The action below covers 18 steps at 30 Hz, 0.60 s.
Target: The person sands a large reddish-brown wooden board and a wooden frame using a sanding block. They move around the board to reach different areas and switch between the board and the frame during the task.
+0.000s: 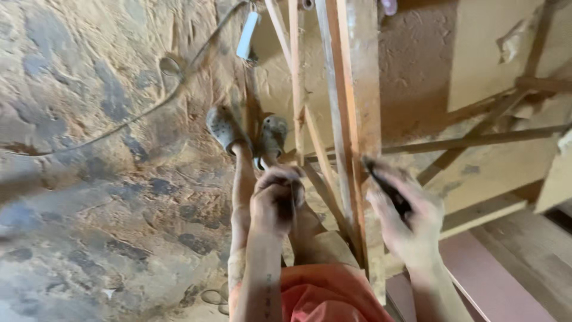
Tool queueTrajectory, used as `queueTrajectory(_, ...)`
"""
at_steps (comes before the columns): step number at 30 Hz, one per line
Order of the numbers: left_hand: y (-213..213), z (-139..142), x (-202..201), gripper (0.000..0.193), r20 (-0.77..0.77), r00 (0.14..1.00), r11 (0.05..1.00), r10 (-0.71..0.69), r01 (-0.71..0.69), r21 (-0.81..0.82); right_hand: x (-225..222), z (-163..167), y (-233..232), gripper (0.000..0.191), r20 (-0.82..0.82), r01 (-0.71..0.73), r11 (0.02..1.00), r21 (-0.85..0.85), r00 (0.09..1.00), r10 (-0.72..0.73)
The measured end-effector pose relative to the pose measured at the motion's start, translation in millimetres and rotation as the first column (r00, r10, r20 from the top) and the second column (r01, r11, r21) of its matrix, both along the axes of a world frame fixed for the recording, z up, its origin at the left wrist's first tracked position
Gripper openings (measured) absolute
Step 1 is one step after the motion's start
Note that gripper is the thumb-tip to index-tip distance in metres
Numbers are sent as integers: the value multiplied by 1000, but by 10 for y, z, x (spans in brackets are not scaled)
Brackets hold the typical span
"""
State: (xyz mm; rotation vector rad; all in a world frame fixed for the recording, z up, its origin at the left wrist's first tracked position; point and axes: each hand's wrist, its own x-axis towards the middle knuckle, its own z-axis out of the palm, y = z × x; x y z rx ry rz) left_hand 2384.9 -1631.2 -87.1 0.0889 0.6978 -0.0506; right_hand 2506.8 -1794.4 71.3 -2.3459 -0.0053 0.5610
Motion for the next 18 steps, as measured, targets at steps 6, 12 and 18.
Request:
queueTrajectory(6,120,495,154,34,185,943,959,-275,256,121,-50,83,217,31,456,-399,917,-8,815,358)
queueTrajectory(12,63,627,213,20,29,846,827,-533,513,231,-100,83,169,24,372,-574,813,-99,736,565)
queueTrajectory(18,133,402,287,17,-287,669,663,-686,737,133,-295,44,73,18,378,-720,693,22,648,661)
